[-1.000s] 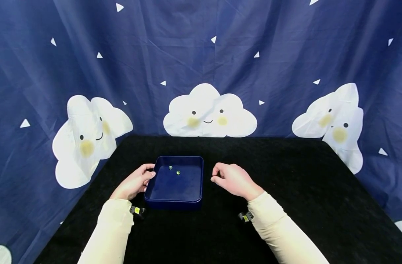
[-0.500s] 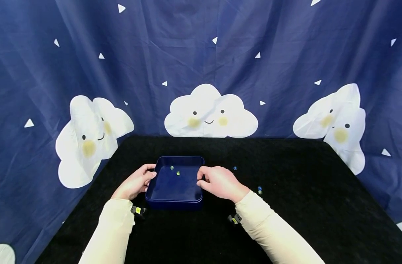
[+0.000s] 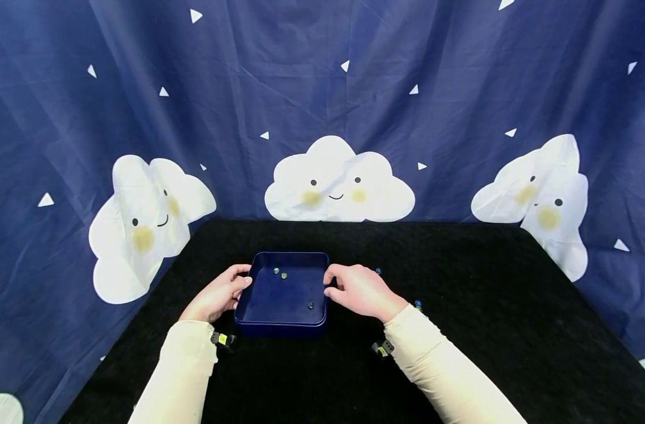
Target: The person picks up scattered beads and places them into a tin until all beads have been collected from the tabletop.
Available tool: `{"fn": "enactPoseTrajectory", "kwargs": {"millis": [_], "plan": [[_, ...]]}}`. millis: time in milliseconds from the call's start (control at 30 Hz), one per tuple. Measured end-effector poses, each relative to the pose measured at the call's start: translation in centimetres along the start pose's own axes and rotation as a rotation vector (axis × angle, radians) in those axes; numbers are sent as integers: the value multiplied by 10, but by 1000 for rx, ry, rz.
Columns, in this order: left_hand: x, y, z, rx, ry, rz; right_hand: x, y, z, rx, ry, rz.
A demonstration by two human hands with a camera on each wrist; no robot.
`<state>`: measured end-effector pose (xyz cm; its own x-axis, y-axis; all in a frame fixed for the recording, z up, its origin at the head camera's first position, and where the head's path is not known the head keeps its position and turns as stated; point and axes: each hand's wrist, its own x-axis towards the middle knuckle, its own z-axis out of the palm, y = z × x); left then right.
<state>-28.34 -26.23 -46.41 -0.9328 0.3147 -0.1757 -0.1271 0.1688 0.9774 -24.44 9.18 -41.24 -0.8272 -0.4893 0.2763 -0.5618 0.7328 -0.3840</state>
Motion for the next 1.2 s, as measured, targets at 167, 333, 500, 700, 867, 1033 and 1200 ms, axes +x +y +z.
{"fn": "enactPoseTrajectory", "kwargs": {"millis": [167,333,500,700,867,1033,1200], "plan": [[0,-1,0,-5,-5,3,-3,19,-8,71,-4,88],[0,0,-1,-4,-7,2,-10,44,-18,120,0,203],[-1,-1,-2,-3,0,2,-18,66,-26,107,-26,269],[-2,1,-1,-2,1,4,-23,88,-25,33,-174,364],[-1,1,2,-3,3,0,-28,100,-21,-89,-217,396],[0,1,2,7,10,1,-27,103,-17,-131,-233,359],[0,1,1,5,11,-3,-26,102,-16,-160,-195,331]]}}
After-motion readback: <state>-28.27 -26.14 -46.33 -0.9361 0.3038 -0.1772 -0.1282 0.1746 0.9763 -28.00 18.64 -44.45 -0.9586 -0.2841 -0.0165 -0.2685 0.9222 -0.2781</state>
